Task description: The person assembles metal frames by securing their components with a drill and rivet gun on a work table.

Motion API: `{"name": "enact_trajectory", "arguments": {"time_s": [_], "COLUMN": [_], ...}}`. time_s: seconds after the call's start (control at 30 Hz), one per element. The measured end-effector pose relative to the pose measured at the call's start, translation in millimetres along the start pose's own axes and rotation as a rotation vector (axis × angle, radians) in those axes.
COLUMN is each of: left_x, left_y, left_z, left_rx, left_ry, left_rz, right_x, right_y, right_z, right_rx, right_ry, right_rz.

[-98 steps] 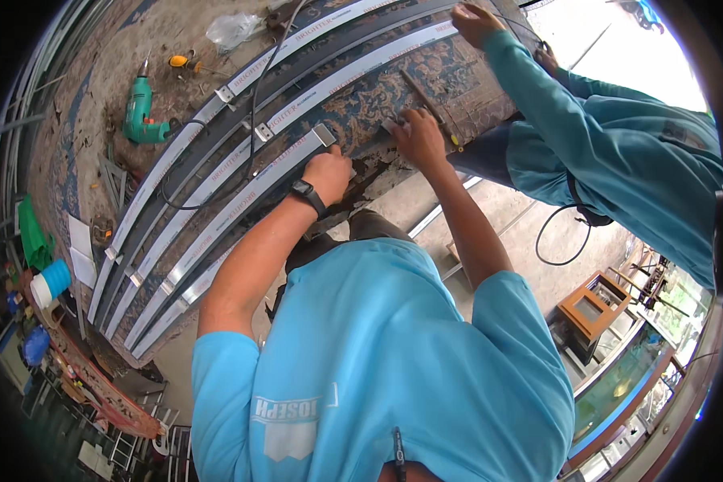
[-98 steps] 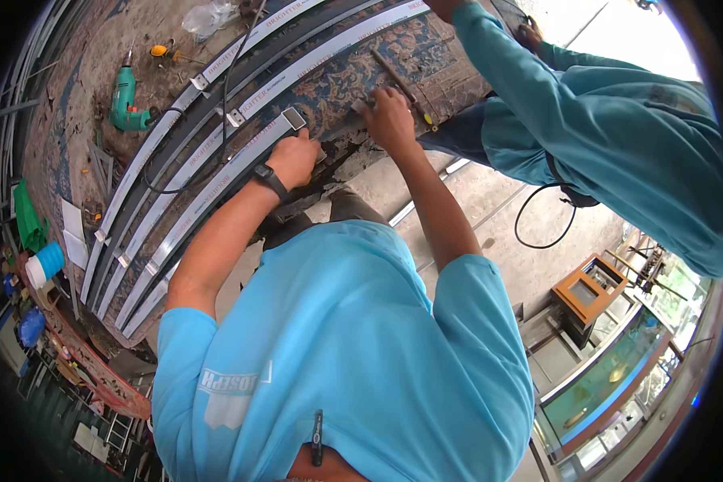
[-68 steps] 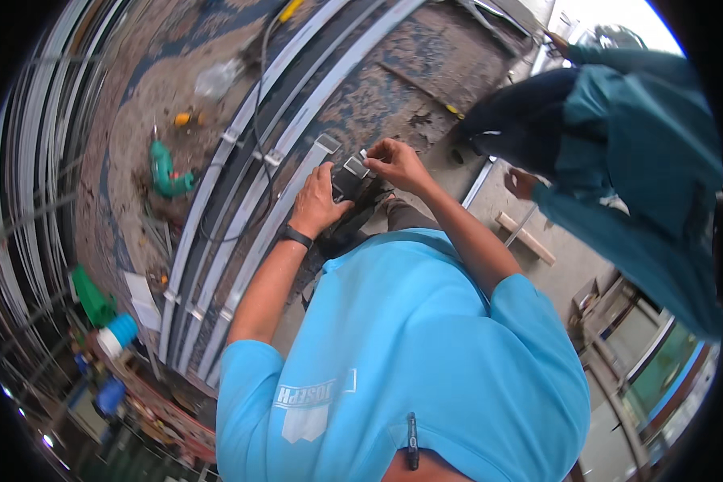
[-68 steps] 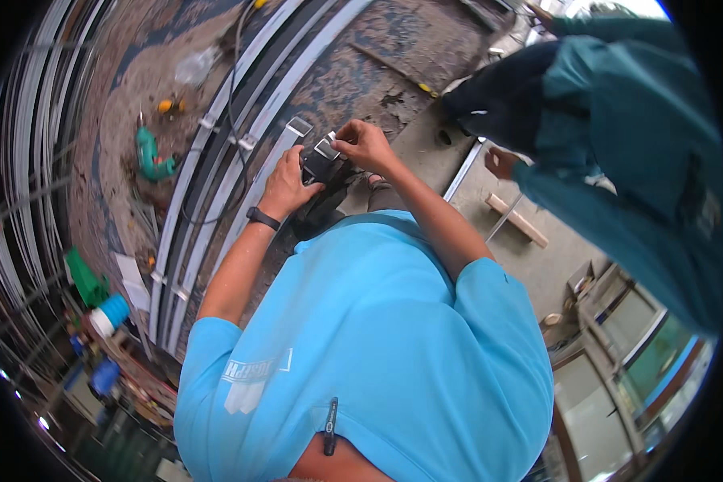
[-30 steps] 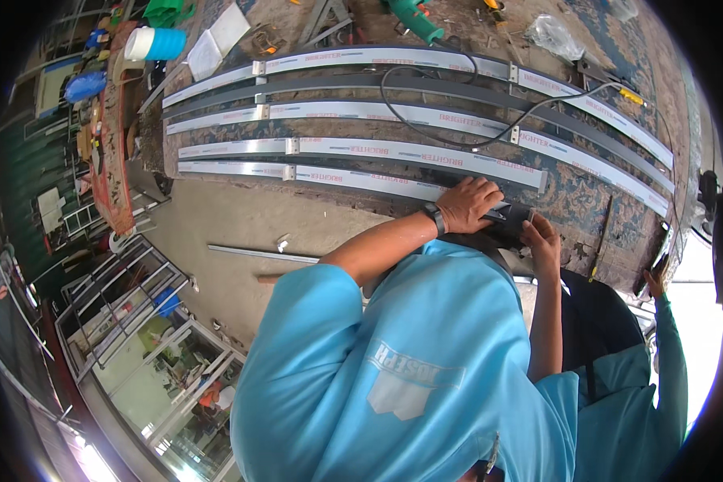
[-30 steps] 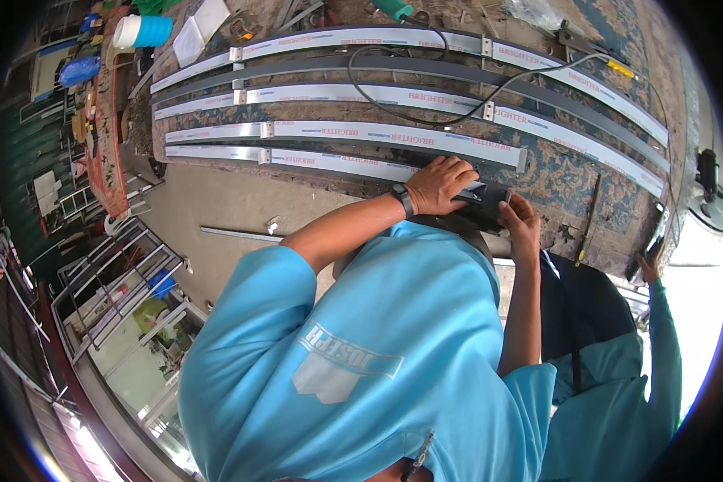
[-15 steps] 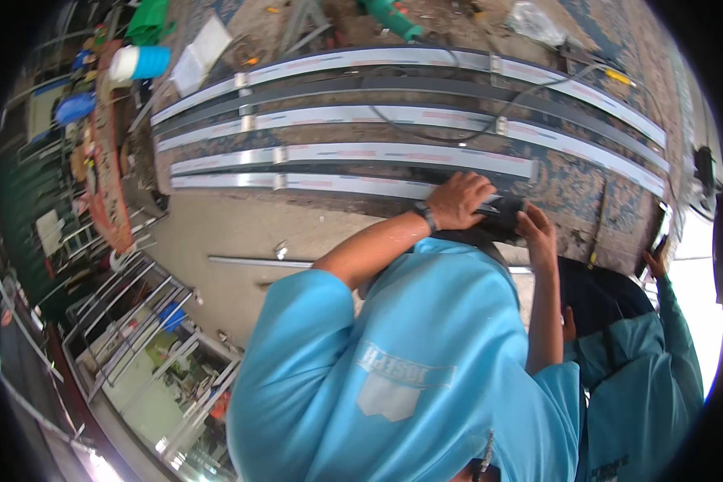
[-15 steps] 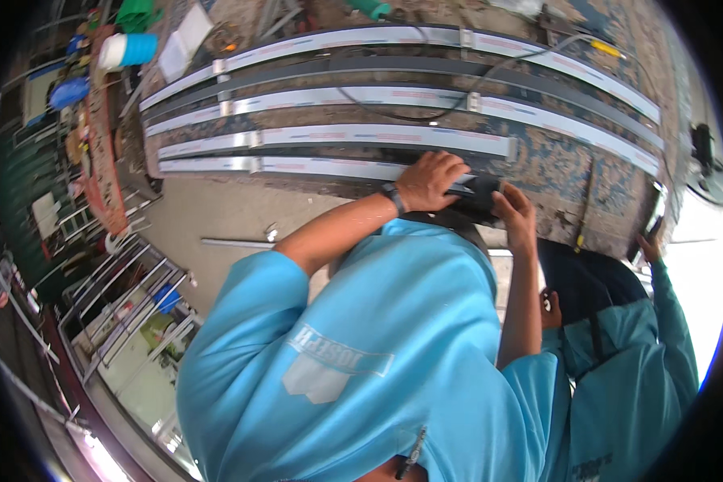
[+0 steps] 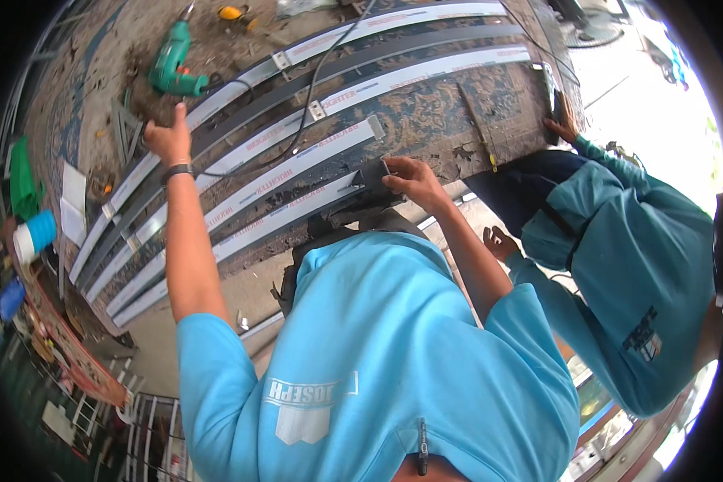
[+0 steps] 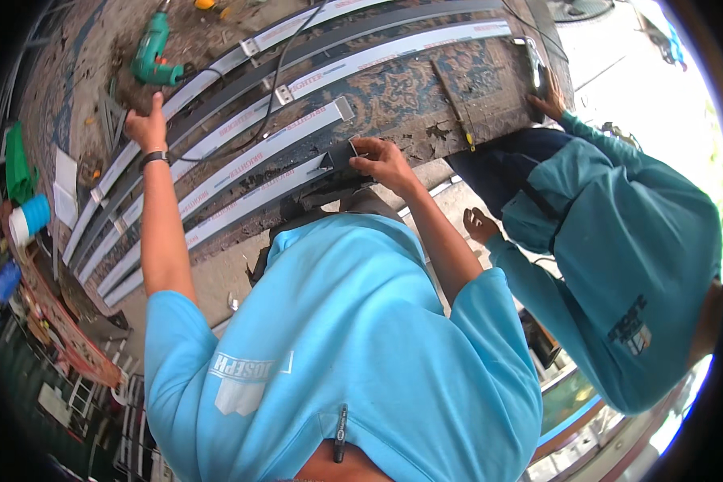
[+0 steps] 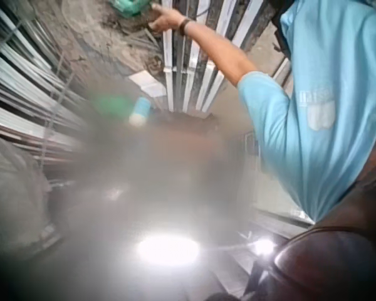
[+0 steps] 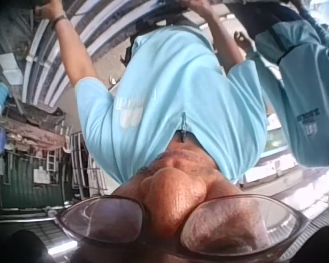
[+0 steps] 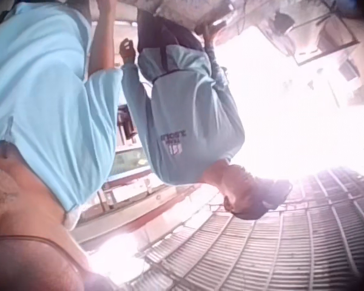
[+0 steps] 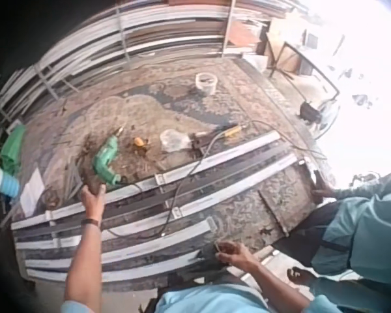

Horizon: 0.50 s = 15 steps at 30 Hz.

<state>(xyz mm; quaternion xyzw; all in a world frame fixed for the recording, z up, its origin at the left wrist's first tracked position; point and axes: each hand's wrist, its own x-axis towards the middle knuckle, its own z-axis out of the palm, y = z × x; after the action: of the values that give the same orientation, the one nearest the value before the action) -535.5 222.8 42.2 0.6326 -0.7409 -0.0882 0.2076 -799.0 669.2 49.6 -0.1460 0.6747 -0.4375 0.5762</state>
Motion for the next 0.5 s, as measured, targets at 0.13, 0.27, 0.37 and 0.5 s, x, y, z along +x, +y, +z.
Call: {"name": "enact_trajectory", "arguments": {"time_s": [0.13,0.27,0.37,0.5], "left_x": [51.2,76.3,97.5,110.7], "left_y": [-10.5,9.8,8.8,1.1], "left_z": [25.2,39.3,62.9,100.0], "left_rx": [-0.306,-0.23,-0.79,-0.763], "left_ry": [-0.316,-0.415,-0.502,-0.458], "left_rz": [-0.199,-0.343,-0.569,-0.759], "right_x": [-3.9,-4.5,-4.6,0.8], "right_y": [-1.9,0.0,5.6,9.7], "right_z": [3.9,10.7,14.9,11.4], "right_rx": [-0.011,-0.091,-0.246,-0.554], "right_ry": [0.061,0.099,0.286,0.688], "right_rz": [-0.071,-0.11,-0.142,-0.409]}}
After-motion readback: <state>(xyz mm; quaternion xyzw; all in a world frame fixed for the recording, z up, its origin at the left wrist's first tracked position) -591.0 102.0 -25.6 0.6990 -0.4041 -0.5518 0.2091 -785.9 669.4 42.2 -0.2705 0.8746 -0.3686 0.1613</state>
